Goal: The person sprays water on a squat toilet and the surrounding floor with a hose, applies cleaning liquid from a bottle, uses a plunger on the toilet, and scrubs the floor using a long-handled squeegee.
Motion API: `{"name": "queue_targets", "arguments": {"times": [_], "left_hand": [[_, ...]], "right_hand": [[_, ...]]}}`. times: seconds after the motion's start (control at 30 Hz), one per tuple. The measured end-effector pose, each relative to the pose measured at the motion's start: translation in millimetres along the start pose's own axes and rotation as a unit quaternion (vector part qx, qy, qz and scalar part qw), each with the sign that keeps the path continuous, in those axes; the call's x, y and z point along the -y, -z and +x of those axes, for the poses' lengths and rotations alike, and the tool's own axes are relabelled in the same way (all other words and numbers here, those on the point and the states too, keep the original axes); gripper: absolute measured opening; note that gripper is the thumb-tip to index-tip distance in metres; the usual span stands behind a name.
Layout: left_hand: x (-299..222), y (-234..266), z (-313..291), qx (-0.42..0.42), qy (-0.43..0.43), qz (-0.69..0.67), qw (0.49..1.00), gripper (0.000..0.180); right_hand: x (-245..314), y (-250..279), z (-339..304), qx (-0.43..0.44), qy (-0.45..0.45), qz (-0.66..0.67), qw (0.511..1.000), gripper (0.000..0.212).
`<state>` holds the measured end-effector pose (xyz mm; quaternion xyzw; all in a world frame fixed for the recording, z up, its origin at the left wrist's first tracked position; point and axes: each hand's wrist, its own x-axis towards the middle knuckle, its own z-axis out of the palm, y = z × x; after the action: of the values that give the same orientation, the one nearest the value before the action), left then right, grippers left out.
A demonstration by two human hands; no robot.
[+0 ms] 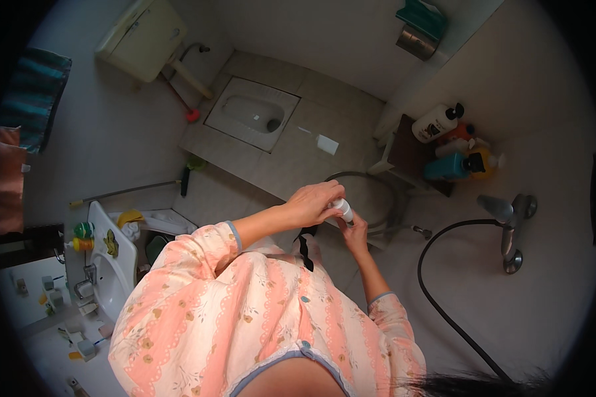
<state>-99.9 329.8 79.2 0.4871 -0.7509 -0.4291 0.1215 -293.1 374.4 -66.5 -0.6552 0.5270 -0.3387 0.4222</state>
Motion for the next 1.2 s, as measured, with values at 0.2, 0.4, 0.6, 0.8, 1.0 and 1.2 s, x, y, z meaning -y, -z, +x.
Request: {"name": "queue_targets", "arguments": {"times": [0.2, 0.4, 0.6, 0.8, 1.0, 1.2], "left_hand": [[-1.8, 10.1, 0.0, -0.117, -0.136, 0.103, 0.978, 0.063], [59.8, 7.0, -55.3, -0.14, 0.11, -0.023, 0.984, 0.068], [115.0, -7.2, -148.1, -0.204, 0.255, -0.084, 0.941, 0.061], [117.7, -20.1, -200.9, -0.263, 0.343, -0.098, 0.896, 0.059], [115.2, -20.3, -238.3, -0.248, 0.422, -0.072, 0.869, 0.059], [154.9, 4.7, -253.1, -0.209, 0.464, -0.046, 0.86, 0.059]], "right_hand": [[-16.0, 13.2, 0.3, -0.003, -0.063, 0.04, 0.997, 0.032], [-61.7, 57.3, 69.8, -0.265, -0.198, -0.015, 0.944, 0.035], [-54.9, 98.6, 175.9, -0.413, -0.381, 0.117, 0.819, 0.041], [-124.1, 128.7, 236.6, -0.523, -0.405, 0.117, 0.741, 0.046], [-166.3, 135.8, 264.0, -0.556, -0.392, 0.012, 0.733, 0.044], [-194.9, 156.5, 274.9, -0.487, -0.402, 0.025, 0.775, 0.053]]}}
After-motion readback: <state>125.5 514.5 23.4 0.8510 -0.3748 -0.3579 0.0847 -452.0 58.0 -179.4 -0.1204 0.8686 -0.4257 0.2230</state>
